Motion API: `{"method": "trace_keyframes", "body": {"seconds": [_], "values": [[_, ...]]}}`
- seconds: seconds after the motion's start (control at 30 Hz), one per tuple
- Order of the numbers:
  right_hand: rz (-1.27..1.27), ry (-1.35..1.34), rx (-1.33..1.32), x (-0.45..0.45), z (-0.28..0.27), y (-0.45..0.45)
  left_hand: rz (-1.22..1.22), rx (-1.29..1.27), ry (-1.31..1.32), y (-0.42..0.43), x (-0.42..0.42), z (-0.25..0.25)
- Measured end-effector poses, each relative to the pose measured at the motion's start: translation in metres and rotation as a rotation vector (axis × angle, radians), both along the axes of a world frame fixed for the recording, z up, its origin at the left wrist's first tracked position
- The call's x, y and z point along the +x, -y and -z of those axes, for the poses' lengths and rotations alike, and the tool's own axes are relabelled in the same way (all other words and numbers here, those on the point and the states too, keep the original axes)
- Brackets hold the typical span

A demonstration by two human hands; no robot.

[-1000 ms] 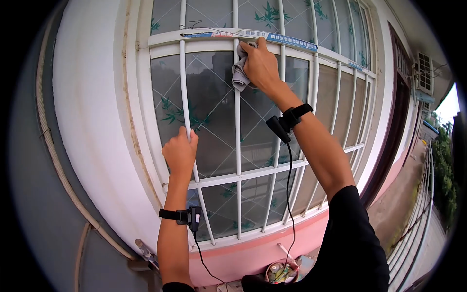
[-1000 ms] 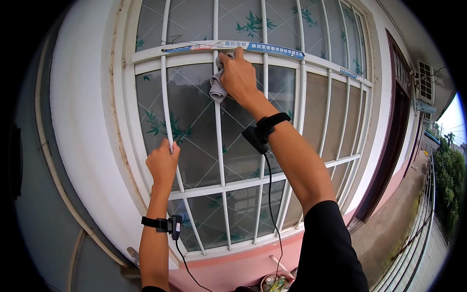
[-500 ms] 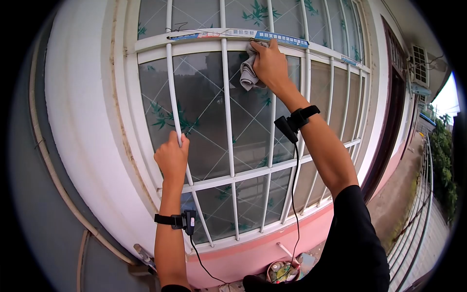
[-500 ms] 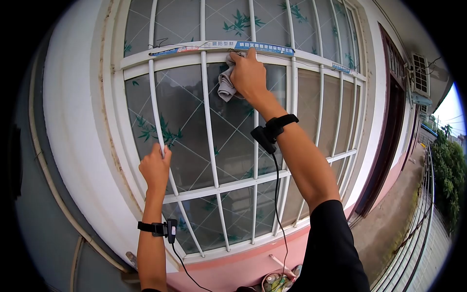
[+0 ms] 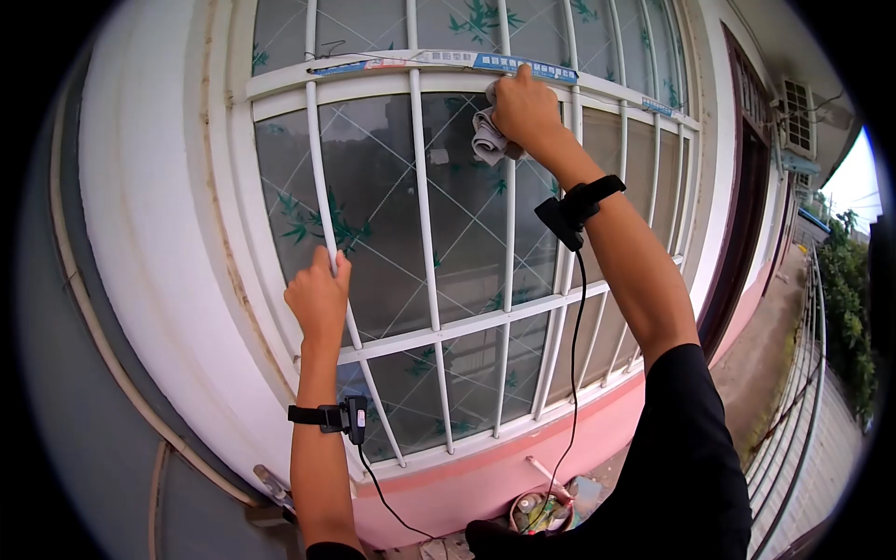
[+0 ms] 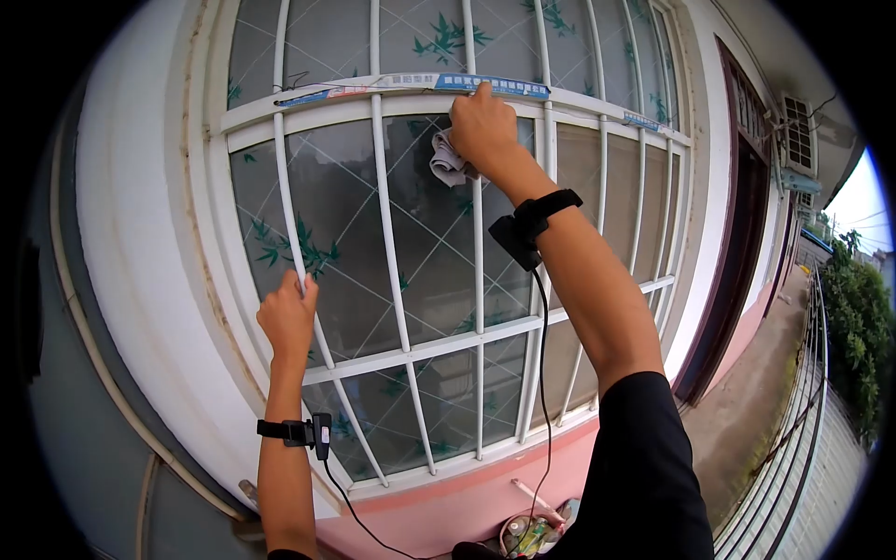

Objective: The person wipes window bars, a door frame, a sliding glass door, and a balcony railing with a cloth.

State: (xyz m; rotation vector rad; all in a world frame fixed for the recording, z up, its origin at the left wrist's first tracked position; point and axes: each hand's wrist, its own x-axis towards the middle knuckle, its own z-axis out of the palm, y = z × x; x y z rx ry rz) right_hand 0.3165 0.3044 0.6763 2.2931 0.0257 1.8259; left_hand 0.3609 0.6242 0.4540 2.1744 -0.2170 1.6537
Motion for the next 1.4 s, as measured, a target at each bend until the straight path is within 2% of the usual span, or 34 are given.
{"method": "trace_keyframes", "body": {"seconds": [0.13,0.27,0.37,0.47,0.53,0.67,0.7,0.8,0.87,0.93,1.0,1.03,1.1,1.27,1.33,1.4], "values": [[-0.01,-0.138,-0.016,-0.017,0.014,0.002,-0.02,0.005,0.013,-0.001,0.002,0.001],[-0.242,-0.189,0.029,-0.043,0.058,0.006,-0.015,0.005,0.039,-0.001,0.007,0.004],[-0.385,-0.314,0.001,-0.07,0.107,0.002,-0.011,0.008,0.048,-0.001,0.007,0.004],[-0.488,-0.595,0.049,-0.093,0.171,0.001,-0.026,-0.044,-0.104,0.002,-0.009,0.005],[-0.59,-0.715,0.122,-0.107,0.217,0.002,0.091,-0.136,-0.127,0.001,-0.027,0.017],[-0.741,-0.776,0.36,-0.117,0.315,-0.007,0.497,-0.239,-0.26,0.019,-0.087,0.102],[-0.745,-0.778,0.399,-0.119,0.339,-0.014,0.574,-0.206,-0.334,0.027,-0.1,0.132],[-0.761,-0.877,0.484,-0.128,0.404,-0.04,0.902,-0.335,-0.649,0.058,-0.139,0.213],[-0.767,-0.954,0.534,-0.139,0.436,-0.062,1.045,-0.478,-0.754,0.077,-0.154,0.263],[-0.763,-0.977,0.581,-0.147,0.475,-0.077,0.969,-0.515,-0.684,0.091,-0.166,0.304],[-0.779,-0.994,0.693,-0.157,0.492,-0.086,0.968,-0.529,-0.723,0.087,-0.171,0.328],[-0.785,-0.994,0.686,-0.161,0.498,-0.09,1.009,-0.641,-0.815,0.086,-0.169,0.344],[-0.873,-0.926,0.755,-0.168,0.508,-0.093,1.054,-0.854,-0.98,0.084,-0.171,0.344],[-0.814,-1.027,0.736,-0.164,0.518,-0.088,1.149,-0.988,-0.93,0.085,-0.165,0.379],[-0.91,-0.97,0.91,-0.162,0.517,-0.087,1.198,-1.231,-1.048,0.083,-0.167,0.378],[-0.961,-1.01,0.998,-0.155,0.526,-0.076,1.207,-1.294,-1.052,0.078,-0.17,0.372]]}}
